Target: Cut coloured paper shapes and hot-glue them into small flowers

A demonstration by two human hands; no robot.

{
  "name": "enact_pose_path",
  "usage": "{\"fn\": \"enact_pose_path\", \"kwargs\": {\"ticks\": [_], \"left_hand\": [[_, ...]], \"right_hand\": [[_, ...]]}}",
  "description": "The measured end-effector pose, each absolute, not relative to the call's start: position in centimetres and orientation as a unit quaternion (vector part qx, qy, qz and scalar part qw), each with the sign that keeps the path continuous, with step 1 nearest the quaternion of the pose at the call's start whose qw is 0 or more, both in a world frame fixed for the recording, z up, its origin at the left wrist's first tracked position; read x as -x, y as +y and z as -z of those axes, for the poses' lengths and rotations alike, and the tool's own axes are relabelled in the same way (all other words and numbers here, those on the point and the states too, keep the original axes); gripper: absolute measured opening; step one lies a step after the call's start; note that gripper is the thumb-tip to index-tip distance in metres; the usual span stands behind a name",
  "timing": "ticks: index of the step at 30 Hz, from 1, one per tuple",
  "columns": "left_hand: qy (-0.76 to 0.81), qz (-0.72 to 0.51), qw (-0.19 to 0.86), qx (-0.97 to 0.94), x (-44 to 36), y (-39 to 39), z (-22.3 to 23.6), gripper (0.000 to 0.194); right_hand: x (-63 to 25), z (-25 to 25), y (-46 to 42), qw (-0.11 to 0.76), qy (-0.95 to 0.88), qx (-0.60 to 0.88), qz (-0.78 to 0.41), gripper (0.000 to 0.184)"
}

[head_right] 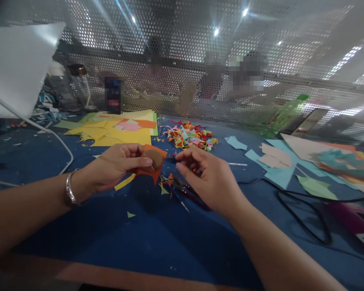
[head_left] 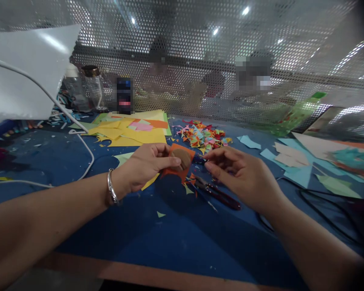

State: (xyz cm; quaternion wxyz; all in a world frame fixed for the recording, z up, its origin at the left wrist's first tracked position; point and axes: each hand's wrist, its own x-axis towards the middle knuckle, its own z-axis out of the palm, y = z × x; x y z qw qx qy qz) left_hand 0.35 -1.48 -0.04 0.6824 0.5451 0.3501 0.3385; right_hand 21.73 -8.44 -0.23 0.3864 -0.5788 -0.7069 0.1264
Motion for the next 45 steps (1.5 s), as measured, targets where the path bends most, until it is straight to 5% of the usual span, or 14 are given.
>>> {"fn": "enact_pose_path", "kwargs": {"ticks": [7,18,34,45], "left_hand": [[0.344,-0.378,0.678,-0.528,-0.2,-1.0,-0.1,0.007],[0.326,-0.373,0.693,-0.524,-0.3,-1.1,0.1,0.008],[0.278,-0.335,0.754,-0.491,-0.9,-2.3,0.3,0.020],[0.242,-0.367,0.748,-0.497,-0.9,-2.4,0.2,0.022]], "right_hand": [[-23.7,0.3,-8.1,0.107,-0.794,0.590,-0.101,0.011],[-23.4,0.8,-9.2,0.048,-0.827,0.559,-0.033,0.014],[-21.1,-0.5,-8.7,0.319,-0.719,0.557,-0.266,0.024],[-19.0,0.5,-9.1,0.458,-0.507,0.470,-0.558,0.014]]}}
